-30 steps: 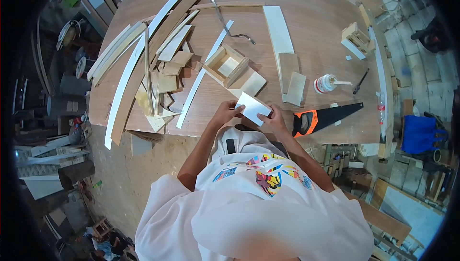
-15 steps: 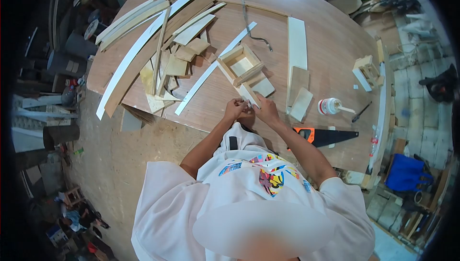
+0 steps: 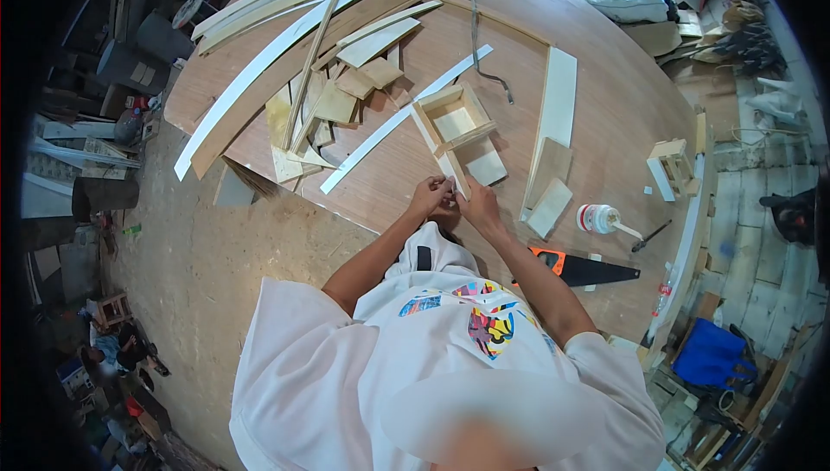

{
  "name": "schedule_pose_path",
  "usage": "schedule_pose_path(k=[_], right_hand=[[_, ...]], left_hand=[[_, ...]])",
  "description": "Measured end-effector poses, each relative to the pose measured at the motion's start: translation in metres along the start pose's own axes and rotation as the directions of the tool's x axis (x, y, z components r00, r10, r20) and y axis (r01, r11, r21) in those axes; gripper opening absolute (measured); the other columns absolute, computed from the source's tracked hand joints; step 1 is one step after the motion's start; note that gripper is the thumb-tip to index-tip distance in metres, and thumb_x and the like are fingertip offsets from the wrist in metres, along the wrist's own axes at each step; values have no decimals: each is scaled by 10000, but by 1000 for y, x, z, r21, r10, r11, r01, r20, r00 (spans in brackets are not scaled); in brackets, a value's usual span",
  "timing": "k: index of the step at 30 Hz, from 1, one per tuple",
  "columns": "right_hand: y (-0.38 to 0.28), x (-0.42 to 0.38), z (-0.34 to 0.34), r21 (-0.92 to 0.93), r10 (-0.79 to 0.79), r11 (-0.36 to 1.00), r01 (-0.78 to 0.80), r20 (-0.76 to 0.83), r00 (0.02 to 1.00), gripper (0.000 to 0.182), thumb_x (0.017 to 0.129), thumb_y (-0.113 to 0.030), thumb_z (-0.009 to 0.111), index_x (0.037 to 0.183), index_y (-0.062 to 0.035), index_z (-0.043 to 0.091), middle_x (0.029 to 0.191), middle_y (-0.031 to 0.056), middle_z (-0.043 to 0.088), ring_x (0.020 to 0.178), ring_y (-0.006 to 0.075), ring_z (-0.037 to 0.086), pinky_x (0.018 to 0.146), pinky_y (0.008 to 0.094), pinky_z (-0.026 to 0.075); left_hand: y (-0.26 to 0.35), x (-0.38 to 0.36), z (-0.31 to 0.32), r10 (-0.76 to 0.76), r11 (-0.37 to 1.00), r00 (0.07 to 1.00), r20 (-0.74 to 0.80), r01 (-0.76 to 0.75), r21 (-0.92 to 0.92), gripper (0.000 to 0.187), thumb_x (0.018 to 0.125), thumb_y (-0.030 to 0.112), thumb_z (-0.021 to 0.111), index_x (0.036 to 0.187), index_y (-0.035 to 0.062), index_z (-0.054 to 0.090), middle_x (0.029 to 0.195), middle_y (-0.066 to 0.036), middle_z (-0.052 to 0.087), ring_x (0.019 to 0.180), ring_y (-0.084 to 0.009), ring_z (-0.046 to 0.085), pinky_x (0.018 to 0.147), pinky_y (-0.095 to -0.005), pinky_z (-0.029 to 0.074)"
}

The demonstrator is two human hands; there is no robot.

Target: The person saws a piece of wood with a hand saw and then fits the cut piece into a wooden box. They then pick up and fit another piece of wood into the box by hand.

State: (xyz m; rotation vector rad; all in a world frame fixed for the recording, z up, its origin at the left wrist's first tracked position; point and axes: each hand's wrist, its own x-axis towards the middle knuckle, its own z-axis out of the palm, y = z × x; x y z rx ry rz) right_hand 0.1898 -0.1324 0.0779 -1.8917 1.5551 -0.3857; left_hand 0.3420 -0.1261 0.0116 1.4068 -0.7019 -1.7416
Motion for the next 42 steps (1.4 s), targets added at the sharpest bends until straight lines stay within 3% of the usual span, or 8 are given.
schedule_pose_path(k=[6, 8, 18, 22, 26, 28, 34, 42], right_hand=[[-7, -2, -3, 4, 20, 1000, -20, 3, 1000, 283, 826, -214, 627, 1023, -42, 520, 838, 281, 632, 829, 467, 609, 698, 549, 479], [-5, -2, -1, 28, 14, 1000, -12, -49, 999, 258, 804, -141, 633, 1034, -33, 588, 841, 238, 644, 810, 425, 623, 689, 467, 498], [-14, -6, -4, -1, -17, 1000, 17, -41, 999, 273, 810, -139, 645, 1055, -27, 600, 837, 239, 648, 800, 416, 631, 676, 445, 504], [-22, -7, -8, 4, -32, 999, 32, -44, 999, 307, 809, -159, 654, 1085, -33, 606, 858, 250, 649, 832, 416, 632, 707, 444, 503], [-27, -5, -10, -51, 16, 999, -17, -20, 1000, 341, 805, -165, 656, 1116, -34, 604, 901, 260, 648, 874, 421, 628, 743, 447, 499], [-24, -5, -9, -51, -9, 999, 7, -20, 1000, 342, 805, -164, 652, 1117, -32, 605, 907, 260, 649, 875, 422, 628, 748, 447, 498], [-37, -7, -13, -67, -14, 998, 12, -32, 999, 356, 799, -164, 648, 1125, -26, 609, 920, 260, 652, 891, 419, 629, 771, 444, 493], [-29, -7, -8, -54, -38, 998, 34, -68, 997, 370, 794, -163, 654, 1138, -34, 611, 931, 243, 662, 903, 404, 636, 779, 423, 496]], left_hand=[[3, 0, 2, -22, 999, 1000, 16, 23, -44, 583, 888, 366, 649, 1213, -95, 501, 910, -136, 657, 743, -165, 654, 638, -261, 527], [3, 0, 2, -25, 998, 1000, 2, 25, -50, 598, 889, 368, 648, 1224, -101, 488, 922, -147, 655, 753, -169, 658, 637, -259, 524], [-16, 8, 0, -31, 994, 999, 19, 32, -102, 535, 887, 322, 658, 1199, -89, 516, 929, -127, 662, 724, -160, 642, 620, -264, 520], [-15, 6, 2, 144, 988, 989, 24, -143, -60, 497, 870, 266, 684, 1165, -101, 524, 872, -115, 654, 700, -142, 620, 610, -268, 515], [-19, 7, 8, 267, 964, 955, -129, -265, 35, 526, 837, 238, 713, 1196, -88, 510, 866, -124, 636, 737, -148, 614, 646, -263, 507], [-11, -1, 8, 521, 832, 836, -173, -453, 320, 620, 783, 253, 739, 1246, -62, 473, 963, -153, 553, 756, -200, 583, 676, -317, 489], [12, -11, 2, 502, 844, 855, -131, -451, 290, 700, 789, 256, 706, 1360, -7, 398, 1204, -214, 429, 886, -265, 579, 780, -323, 484], [12, 11, -11, 509, 826, 859, -47, -473, 306, 568, 788, 152, 654, 1282, -31, 444, 1173, -244, 471, 984, -345, 578, 862, -360, 480]])
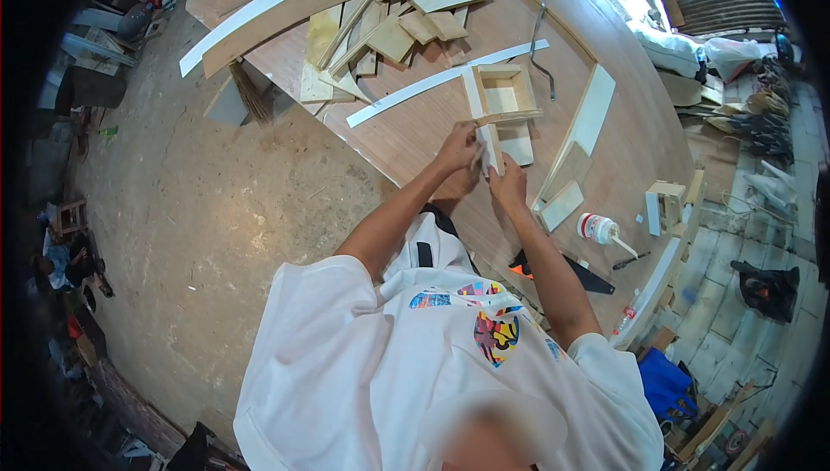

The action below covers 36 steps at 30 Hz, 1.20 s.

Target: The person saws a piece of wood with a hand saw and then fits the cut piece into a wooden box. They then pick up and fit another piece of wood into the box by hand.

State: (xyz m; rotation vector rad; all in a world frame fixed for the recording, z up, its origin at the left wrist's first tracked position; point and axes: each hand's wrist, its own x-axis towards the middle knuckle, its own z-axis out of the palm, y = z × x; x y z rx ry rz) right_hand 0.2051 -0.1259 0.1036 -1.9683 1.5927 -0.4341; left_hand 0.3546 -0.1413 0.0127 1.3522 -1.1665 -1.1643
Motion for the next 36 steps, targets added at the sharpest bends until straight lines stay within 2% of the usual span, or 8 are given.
schedule_pose_path(k=[5, 10, 14, 17, 25, 30, 31, 36], right_hand=[[19, -16, 3, -30, 50, 998, -50, -8, 999, 363, 795, -157, 668, 1128, -23, 617, 886, 200, 687, 860, 347, 672, 748, 377, 515], [23, -57, -19, 191, 233, 952, -238, 49, 971, 342, 813, -127, 679, 1122, 1, 613, 895, 159, 700, 841, 197, 687, 655, 334, 536], [40, -99, -28, 479, 320, 835, -270, -24, 947, 358, 832, -95, 684, 1147, 41, 581, 965, 132, 684, 844, 143, 663, 631, 303, 555], [40, -130, -34, 600, 428, 729, -330, -22, 904, 270, 846, -41, 648, 1095, 49, 593, 950, 120, 686, 789, 158, 676, 624, 266, 563], [65, -150, -8, 906, 499, 44, -422, 346, 795, 301, 899, -160, 613, 1165, -33, 552, 1045, 77, 636, 896, 205, 631, 733, 342, 525], [62, -112, 16, 953, 496, 1, -304, 264, 827, 338, 903, -224, 626, 1190, -78, 524, 968, 32, 633, 839, 159, 617, 633, 293, 486], [68, -103, 21, 932, 450, 38, -360, 305, 839, 349, 904, -246, 629, 1195, -86, 523, 954, 22, 625, 805, 141, 597, 603, 273, 465], [70, -69, 30, 904, 411, 193, -380, 277, 868, 287, 917, -280, 620, 1134, -97, 576, 916, -15, 611, 721, 83, 541, 531, 245, 407]], left_hand=[[9, 37, -26, 16, 990, 995, -102, -2, 141, 464, 837, 40, 545, 1286, -14, 440, 1179, -233, 497, 1028, -334, 578, 814, -384, 508], [17, 81, -48, 375, 816, 927, 0, -330, 474, 803, 606, 158, 821, 1295, 25, 431, 1254, -209, 483, 1162, -365, 482, 1010, -401, 407], [-1, 99, -59, 346, 894, 935, 81, -355, 275, 1064, 460, 189, 892, 1370, 49, 358, 1308, -190, 450, 1218, -358, 417, 1067, -408, 351], [-27, 117, -61, -123, 991, 989, 85, 127, -49, 699, 688, -2, 607, 1347, 15, 374, 1311, -214, 446, 1189, -266, 473, 910, -334, 468], [-20, 137, -60, 34, 982, 991, 130, -58, 182, 458, 718, -95, 426, 1149, -30, 565, 992, -170, 654, 866, -171, 618, 716, -268, 486], [-59, 157, -62, 201, 785, 978, 52, -193, 589, 316, 737, -50, 467, 1019, -25, 605, 781, -145, 645, 676, -262, 601, 617, -333, 485], [-51, 161, -65, -45, 847, 991, 124, -28, 530, 365, 735, -2, 515, 1094, 13, 579, 1014, -236, 558, 992, -375, 516, 890, -395, 439], [-48, 153, -69, -107, 875, 989, 105, 44, 483, 326, 723, 9, 523, 1043, -9, 585, 1030, -224, 541, 976, -361, 538, 867, -382, 452]])
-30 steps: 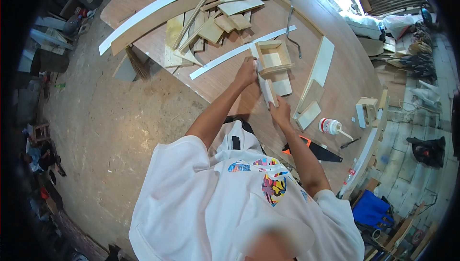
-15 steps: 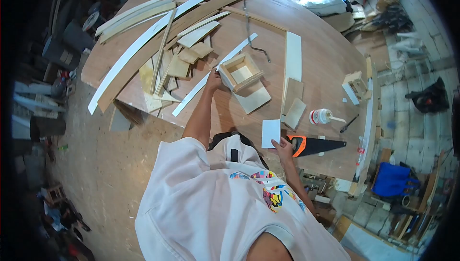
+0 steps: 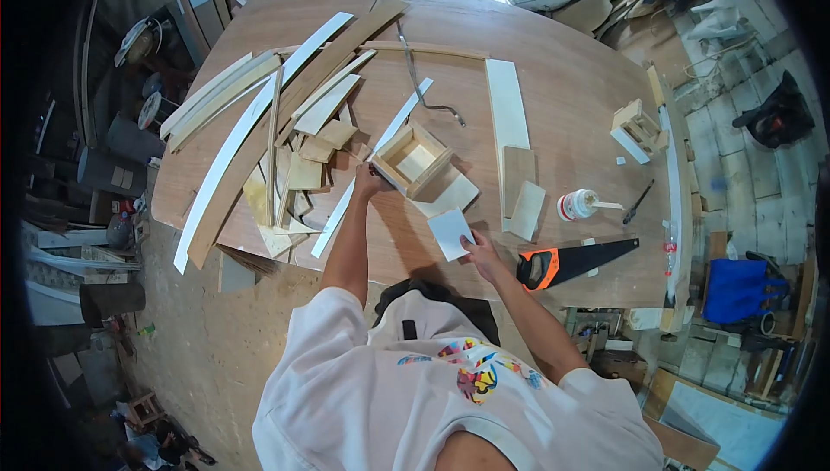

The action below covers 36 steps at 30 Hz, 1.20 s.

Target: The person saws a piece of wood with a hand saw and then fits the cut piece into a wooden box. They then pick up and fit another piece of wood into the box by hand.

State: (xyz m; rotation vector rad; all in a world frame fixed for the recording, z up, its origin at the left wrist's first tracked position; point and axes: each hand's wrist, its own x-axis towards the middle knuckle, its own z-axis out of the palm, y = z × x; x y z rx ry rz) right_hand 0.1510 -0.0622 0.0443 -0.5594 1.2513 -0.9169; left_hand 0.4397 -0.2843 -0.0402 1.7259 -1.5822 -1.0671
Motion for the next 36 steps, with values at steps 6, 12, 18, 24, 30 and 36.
schedule_pose_path(k=[6, 12, 18, 24, 30, 36], right_hand=[[11, 29, 13, 89, -79, 993, 78, 1, 997, 325, 900, -213, 648, 1157, -29, 570, 1082, 22, 606, 981, 103, 542, 848, 236, 405], [-12, 9, 14, 144, 52, 988, -46, -41, 998, 385, 884, -189, 659, 1198, 7, 552, 1117, 29, 604, 1007, 111, 550, 870, 232, 396], [-5, -12, -1, 151, -24, 988, 43, -125, 992, 486, 875, -168, 664, 1284, 41, 503, 1133, 50, 600, 1038, 113, 536, 908, 231, 375], [-9, -36, -26, -37, -201, 980, 197, -142, 969, 511, 870, -134, 657, 1325, 19, 483, 1214, 69, 579, 1105, 134, 518, 968, 253, 363], [-57, -82, -23, -237, -321, 924, 299, -62, 945, 484, 833, -219, 685, 1212, 59, 568, 1087, 83, 640, 1001, 116, 547, 913, 247, 391], [-72, -89, -19, -198, -379, 912, 358, -76, 922, 381, 839, -209, 674, 1125, 37, 619, 963, 62, 651, 883, 107, 556, 813, 249, 426]], left_hand=[[-16, -34, 4, -70, 997, 997, -42, 69, -31, 293, 693, -14, 478, 959, -50, 595, 1047, -256, 503, 927, -367, 536, 853, -405, 451], [31, -87, -1, -86, 965, 992, -96, 59, -257, 361, 693, -68, 406, 1014, -111, 563, 848, -150, 632, 796, -231, 605, 761, -302, 470], [43, -130, -5, -279, 663, 959, 37, 220, -716, 310, 833, -28, 455, 1129, -103, 512, 1017, -157, 600, 900, -209, 617, 808, -280, 517], [74, -173, -18, -190, 814, 980, 58, 191, -549, 329, 840, 22, 560, 1135, -115, 511, 1020, -159, 605, 929, -204, 623, 835, -284, 522], [107, -208, -28, -132, 941, 991, 6, 127, -314, 382, 830, 118, 685, 1102, -107, 539, 981, -138, 640, 857, -151, 622, 794, -256, 504], [127, -208, -30, -104, 964, 987, -125, 70, -255, 411, 793, 232, 767, 1006, -74, 591, 834, -91, 657, 737, -126, 613, 679, -249, 499]])
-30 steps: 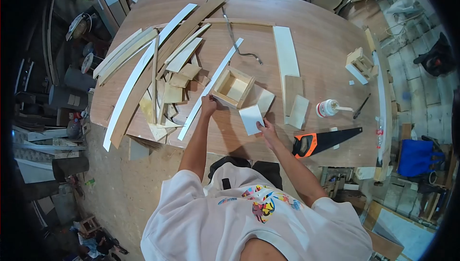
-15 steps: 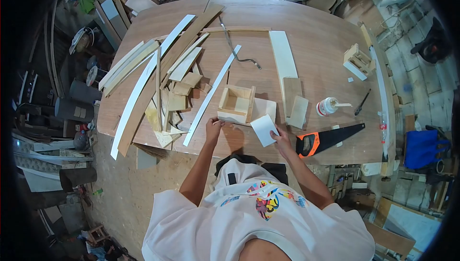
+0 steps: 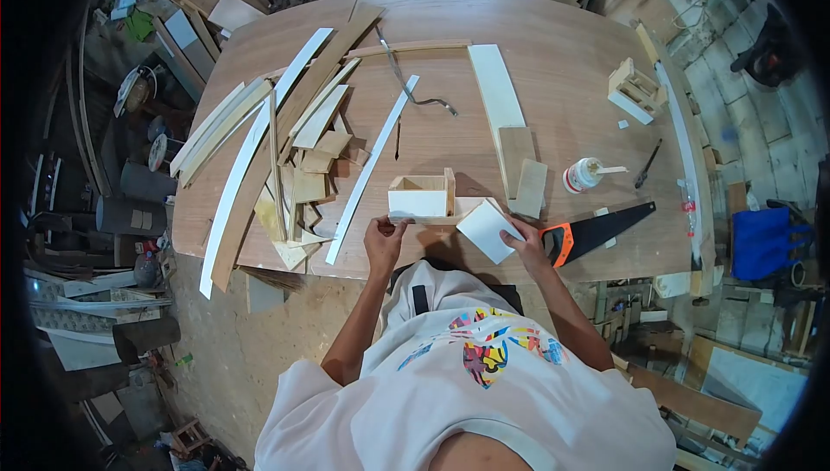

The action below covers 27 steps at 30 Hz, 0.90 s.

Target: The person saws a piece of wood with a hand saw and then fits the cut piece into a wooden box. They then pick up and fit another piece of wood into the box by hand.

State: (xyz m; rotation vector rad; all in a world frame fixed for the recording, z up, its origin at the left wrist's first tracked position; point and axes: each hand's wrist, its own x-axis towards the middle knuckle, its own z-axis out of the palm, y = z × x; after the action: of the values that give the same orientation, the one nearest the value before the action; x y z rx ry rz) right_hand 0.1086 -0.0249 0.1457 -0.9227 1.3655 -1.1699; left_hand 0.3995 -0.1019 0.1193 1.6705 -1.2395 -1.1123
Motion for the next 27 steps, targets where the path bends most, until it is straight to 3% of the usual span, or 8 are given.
schedule_pose_path(k=[8, 10, 14, 15, 18, 22, 23, 27], right_hand=[[-29, 29, -19, -257, 39, 966, -15, 89, 995, 366, 848, -267, 668, 1085, 12, 641, 875, 78, 661, 818, 139, 590, 758, 284, 450], [-36, 40, -23, -505, 111, 862, -39, 113, 987, 380, 848, -293, 660, 1091, -2, 642, 872, 115, 677, 808, 173, 625, 746, 310, 470], [-67, 54, -21, -692, 148, 720, -41, 96, 984, 424, 809, -345, 679, 1081, -21, 659, 926, 184, 683, 844, 251, 659, 755, 352, 493], [-72, 58, -19, -734, 82, 678, 31, 118, 990, 460, 786, -364, 692, 1078, -9, 659, 936, 209, 677, 853, 289, 661, 771, 362, 496], [-93, 70, -19, -776, 164, 625, 81, 232, 959, 475, 784, -358, 691, 1081, 9, 650, 952, 224, 671, 904, 315, 652, 826, 368, 490], [-63, 92, -17, -737, -13, 647, 197, 247, 969, 585, 779, -404, 732, 1117, 59, 614, 1015, 211, 667, 948, 298, 641, 846, 357, 481], [-27, 116, -27, -679, 84, 719, 145, 293, 953, 633, 789, -420, 732, 1156, 74, 585, 1009, 174, 670, 937, 257, 631, 835, 339, 480], [-73, 117, -10, -600, 285, 798, -52, 302, 910, 601, 812, -401, 722, 1179, 55, 584, 975, 111, 664, 848, 157, 615, 687, 279, 502]], left_hand=[[18, 16, 4, 81, 979, 993, -90, -62, 194, 375, 754, 243, 782, 905, -54, 610, 722, -98, 617, 638, -160, 575, 603, -295, 477], [10, 24, 5, 78, 981, 994, -83, -62, 182, 383, 750, 251, 783, 901, -56, 610, 723, -102, 617, 640, -168, 577, 608, -300, 479], [10, 28, 4, 62, 982, 996, -64, -49, 182, 407, 748, 274, 782, 901, -61, 608, 727, -112, 616, 647, -186, 583, 624, -315, 485], [12, 29, 4, 62, 982, 996, -66, -49, 183, 407, 748, 274, 782, 901, -61, 608, 727, -112, 616, 647, -186, 583, 624, -315, 485], [11, 24, 5, 60, 972, 995, -82, -40, 231, 432, 754, 313, 787, 904, -56, 619, 728, -105, 651, 644, -167, 613, 630, -290, 498], [9, 27, 7, 50, 983, 995, -89, -33, 178, 431, 752, 287, 783, 926, -62, 599, 734, -112, 620, 655, -184, 594, 628, -312, 489], [8, 27, 8, 57, 984, 994, -99, -39, 174, 434, 752, 287, 784, 930, -61, 596, 734, -111, 621, 653, -183, 595, 625, -311, 488], [7, 29, 8, 38, 987, 995, -89, -23, 160, 427, 754, 283, 784, 927, -58, 592, 730, -109, 621, 647, -179, 595, 620, -309, 488]])
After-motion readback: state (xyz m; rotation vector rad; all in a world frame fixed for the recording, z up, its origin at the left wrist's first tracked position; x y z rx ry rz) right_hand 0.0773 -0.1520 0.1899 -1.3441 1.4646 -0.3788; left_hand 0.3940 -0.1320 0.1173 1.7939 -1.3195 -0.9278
